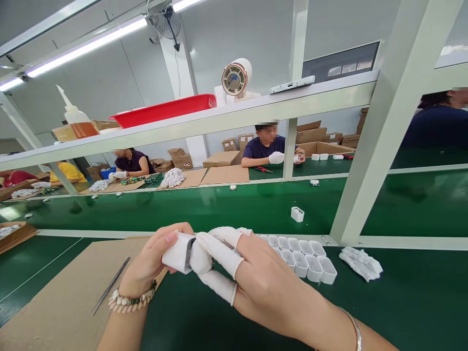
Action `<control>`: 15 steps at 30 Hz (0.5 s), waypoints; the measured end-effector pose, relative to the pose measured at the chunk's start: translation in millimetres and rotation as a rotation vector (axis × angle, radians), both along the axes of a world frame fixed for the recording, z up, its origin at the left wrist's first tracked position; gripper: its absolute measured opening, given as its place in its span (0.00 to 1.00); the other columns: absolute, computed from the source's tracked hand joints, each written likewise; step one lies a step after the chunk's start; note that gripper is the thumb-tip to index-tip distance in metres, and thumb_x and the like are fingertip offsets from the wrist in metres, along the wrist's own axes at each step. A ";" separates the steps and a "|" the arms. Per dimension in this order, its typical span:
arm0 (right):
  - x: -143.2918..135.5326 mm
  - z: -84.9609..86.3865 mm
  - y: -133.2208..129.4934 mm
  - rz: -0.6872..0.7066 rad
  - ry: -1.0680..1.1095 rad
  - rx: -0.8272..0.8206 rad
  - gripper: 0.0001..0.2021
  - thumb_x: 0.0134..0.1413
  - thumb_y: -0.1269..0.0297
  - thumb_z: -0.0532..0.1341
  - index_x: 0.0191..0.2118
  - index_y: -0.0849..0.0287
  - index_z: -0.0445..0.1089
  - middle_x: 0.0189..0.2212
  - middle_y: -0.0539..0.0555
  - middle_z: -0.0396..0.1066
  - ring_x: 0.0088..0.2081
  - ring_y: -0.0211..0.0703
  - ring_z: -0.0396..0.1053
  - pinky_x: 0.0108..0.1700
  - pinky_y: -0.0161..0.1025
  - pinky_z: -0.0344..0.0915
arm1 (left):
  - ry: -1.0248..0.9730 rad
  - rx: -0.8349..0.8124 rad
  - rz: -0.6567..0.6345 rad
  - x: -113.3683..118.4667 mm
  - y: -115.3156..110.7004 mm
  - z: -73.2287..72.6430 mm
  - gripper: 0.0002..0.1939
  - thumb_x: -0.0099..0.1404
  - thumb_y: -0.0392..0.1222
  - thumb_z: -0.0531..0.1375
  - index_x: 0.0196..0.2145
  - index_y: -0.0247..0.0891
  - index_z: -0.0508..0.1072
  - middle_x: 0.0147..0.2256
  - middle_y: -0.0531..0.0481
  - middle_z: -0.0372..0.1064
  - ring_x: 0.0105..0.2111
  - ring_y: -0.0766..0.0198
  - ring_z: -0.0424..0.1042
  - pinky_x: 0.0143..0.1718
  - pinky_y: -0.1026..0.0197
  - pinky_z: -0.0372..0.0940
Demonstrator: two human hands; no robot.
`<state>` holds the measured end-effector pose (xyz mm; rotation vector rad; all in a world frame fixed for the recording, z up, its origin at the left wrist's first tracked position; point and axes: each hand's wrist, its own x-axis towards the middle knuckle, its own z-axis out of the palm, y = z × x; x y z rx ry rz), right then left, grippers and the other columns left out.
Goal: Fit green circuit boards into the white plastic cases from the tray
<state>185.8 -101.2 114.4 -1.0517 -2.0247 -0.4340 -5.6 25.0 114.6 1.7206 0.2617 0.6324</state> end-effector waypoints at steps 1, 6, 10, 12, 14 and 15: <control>0.3 -1.0 0.5 -0.018 -0.002 -0.002 0.25 0.59 0.68 0.59 0.61 0.52 0.57 0.47 0.59 0.70 0.44 0.48 0.72 0.42 0.43 0.71 | 0.000 0.000 0.008 1.1 -0.2 0.0 0.26 0.65 0.62 0.53 0.28 0.33 0.66 0.17 0.55 0.58 0.14 0.74 0.55 0.13 0.72 0.46; 1.6 -7.0 4.2 -0.081 0.091 0.022 0.27 0.62 0.60 0.58 0.64 0.51 0.52 0.41 0.56 0.74 0.35 0.45 0.72 0.34 0.41 0.70 | -0.011 -0.029 0.049 5.5 -0.5 -1.2 0.27 0.65 0.64 0.53 0.28 0.34 0.65 0.16 0.55 0.56 0.14 0.74 0.53 0.13 0.72 0.45; 1.6 -6.1 6.2 -0.100 0.096 0.033 0.19 0.61 0.58 0.58 0.56 0.52 0.60 0.36 0.54 0.75 0.33 0.45 0.73 0.33 0.42 0.70 | -0.029 -0.042 0.059 6.7 0.0 -1.8 0.26 0.65 0.63 0.52 0.29 0.34 0.65 0.16 0.55 0.56 0.14 0.74 0.52 0.13 0.72 0.43; 1.7 -5.0 6.7 -0.102 0.049 0.070 0.16 0.62 0.59 0.57 0.54 0.53 0.62 0.39 0.56 0.75 0.36 0.47 0.73 0.36 0.43 0.70 | -0.023 -0.038 0.058 7.2 -0.5 -1.2 0.25 0.66 0.61 0.52 0.29 0.34 0.65 0.16 0.56 0.56 0.14 0.75 0.52 0.13 0.71 0.43; 2.0 -4.3 7.1 -0.104 0.018 0.098 0.15 0.62 0.61 0.57 0.53 0.55 0.63 0.41 0.58 0.75 0.38 0.48 0.74 0.37 0.43 0.71 | -0.009 -0.033 0.057 8.3 -1.4 -0.4 0.24 0.67 0.60 0.52 0.28 0.34 0.65 0.16 0.56 0.55 0.14 0.75 0.52 0.14 0.71 0.43; 2.2 -4.2 7.4 -0.100 0.013 0.107 0.15 0.62 0.61 0.57 0.53 0.55 0.64 0.42 0.58 0.75 0.39 0.48 0.74 0.37 0.43 0.71 | -0.002 -0.033 0.054 8.9 -1.8 -0.2 0.24 0.67 0.60 0.52 0.28 0.34 0.64 0.16 0.56 0.55 0.14 0.75 0.52 0.14 0.71 0.43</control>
